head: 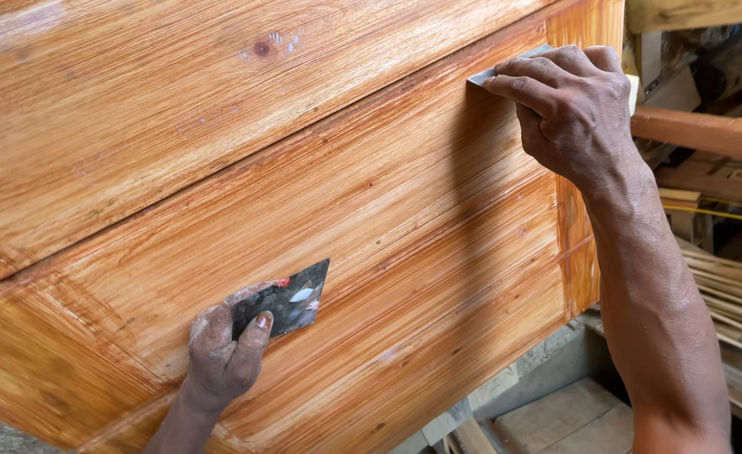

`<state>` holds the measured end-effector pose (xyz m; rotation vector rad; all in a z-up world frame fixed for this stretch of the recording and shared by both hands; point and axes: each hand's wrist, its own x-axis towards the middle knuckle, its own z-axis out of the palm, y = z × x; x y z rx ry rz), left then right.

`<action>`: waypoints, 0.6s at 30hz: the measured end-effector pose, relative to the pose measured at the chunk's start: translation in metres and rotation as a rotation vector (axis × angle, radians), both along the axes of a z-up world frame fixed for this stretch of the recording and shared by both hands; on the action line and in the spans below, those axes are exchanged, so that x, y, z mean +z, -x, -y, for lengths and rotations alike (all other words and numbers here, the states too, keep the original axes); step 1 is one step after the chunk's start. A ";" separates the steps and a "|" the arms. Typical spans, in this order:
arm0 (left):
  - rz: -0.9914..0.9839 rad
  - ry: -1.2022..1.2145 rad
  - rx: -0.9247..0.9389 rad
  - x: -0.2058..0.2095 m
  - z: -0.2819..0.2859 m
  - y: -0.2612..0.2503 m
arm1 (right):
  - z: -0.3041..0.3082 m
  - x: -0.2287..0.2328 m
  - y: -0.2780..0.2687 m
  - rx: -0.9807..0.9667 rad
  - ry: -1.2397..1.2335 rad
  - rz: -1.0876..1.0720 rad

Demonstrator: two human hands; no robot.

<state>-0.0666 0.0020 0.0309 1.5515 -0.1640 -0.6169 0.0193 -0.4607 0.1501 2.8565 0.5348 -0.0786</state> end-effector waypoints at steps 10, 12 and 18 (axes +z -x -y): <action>0.118 0.166 -0.011 0.000 0.008 -0.011 | -0.032 0.005 -0.008 0.020 0.066 -0.059; 0.074 0.127 -0.031 0.009 0.003 -0.005 | -0.042 0.003 0.000 0.069 0.039 -0.034; 0.172 0.172 -0.005 0.002 0.008 -0.010 | -0.056 -0.003 0.002 0.029 -0.006 -0.115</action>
